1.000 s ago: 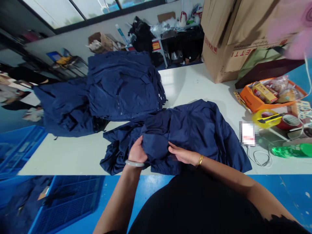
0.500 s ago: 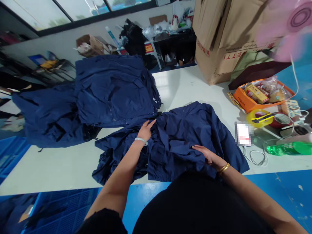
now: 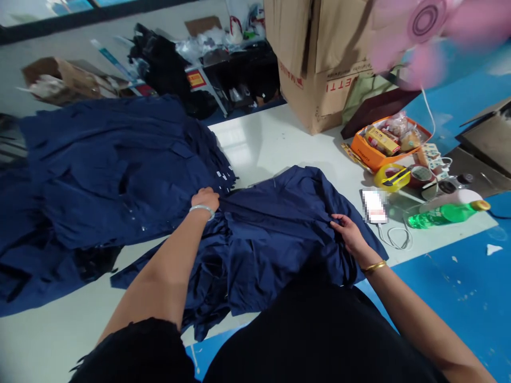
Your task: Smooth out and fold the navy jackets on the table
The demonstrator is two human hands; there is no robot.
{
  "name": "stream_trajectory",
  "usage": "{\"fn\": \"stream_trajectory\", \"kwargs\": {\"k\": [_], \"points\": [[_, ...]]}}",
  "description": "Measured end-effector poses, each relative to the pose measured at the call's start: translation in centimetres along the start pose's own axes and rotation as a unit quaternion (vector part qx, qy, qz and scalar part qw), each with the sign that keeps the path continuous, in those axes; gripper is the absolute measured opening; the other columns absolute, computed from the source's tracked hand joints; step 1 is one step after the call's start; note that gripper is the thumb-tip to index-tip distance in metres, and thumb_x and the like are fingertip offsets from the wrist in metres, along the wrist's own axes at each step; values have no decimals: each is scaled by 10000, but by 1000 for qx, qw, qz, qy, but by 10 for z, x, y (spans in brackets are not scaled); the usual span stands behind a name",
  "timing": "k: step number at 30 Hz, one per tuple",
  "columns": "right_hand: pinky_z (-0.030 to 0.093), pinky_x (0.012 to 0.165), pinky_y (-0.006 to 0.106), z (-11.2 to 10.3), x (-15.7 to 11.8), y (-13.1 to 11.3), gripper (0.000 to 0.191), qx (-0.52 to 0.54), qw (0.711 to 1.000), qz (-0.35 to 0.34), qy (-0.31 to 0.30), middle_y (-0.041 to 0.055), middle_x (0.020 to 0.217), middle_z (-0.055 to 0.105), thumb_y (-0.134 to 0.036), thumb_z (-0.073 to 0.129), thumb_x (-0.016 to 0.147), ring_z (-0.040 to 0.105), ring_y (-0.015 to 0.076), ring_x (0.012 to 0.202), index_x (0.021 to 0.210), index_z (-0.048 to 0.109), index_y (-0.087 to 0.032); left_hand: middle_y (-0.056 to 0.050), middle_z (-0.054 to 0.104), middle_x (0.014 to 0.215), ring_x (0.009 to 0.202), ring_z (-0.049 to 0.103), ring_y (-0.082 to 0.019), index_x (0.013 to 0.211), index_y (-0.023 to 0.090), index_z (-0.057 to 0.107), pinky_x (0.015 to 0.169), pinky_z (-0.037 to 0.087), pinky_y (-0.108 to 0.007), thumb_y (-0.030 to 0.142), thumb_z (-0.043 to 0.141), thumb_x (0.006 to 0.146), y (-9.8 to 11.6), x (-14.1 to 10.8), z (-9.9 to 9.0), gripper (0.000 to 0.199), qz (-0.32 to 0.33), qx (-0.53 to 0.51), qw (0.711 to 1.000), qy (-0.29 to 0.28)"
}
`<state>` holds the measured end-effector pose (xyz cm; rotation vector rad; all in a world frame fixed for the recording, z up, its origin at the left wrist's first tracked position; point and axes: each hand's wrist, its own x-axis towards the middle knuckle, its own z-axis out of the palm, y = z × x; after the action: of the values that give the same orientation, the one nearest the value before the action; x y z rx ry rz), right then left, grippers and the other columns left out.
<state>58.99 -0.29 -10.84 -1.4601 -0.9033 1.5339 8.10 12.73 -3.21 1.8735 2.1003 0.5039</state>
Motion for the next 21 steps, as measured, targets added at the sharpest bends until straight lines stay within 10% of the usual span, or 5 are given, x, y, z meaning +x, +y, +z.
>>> {"fn": "stream_trajectory", "kwargs": {"k": [5,9,12,18,21], "points": [[563,983,415,2,46,4,563,-75,982,-133,108,76,1120,759,-606,839,720,686,225,995,1113,725,-219,-247,602,1434,1376,536,-383,1331,107,670,1123,470,-581,190,514,1011,11,-9,17,365,-50,78,994,52],[550,1038,498,0,74,5,459,-215,949,-189,130,128,1183,760,-542,674,881,687,276,1082,1177,744,-199,-222,535,1574,1528,411,-350,1482,99,582,1307,234,-582,247,451,1020,38,-60,69,502,42,110,983,138],[489,1129,574,1,80,7,446,-397,875,-227,159,206,1427,661,-438,605,957,613,351,1310,1286,745,-172,-230,389,1701,1627,256,-374,1590,87,478,1336,83,-637,423,501,1031,47,-100,113,653,45,110,988,96],[215,1307,635,32,80,13,467,-644,705,-284,-89,56,1717,413,-372,471,1080,344,314,1600,1522,612,-324,-269,179,1768,1659,123,-423,1679,85,351,1306,2,-691,514,577,997,10,-130,153,836,-38,151,988,5],[173,1283,719,46,93,15,517,-678,701,-199,-99,57,1724,393,-386,424,1096,311,322,1615,1602,509,-329,-271,158,1771,1662,115,-415,1678,98,358,1308,20,-680,528,590,992,-8,-132,153,843,-45,164,985,-25]]}}
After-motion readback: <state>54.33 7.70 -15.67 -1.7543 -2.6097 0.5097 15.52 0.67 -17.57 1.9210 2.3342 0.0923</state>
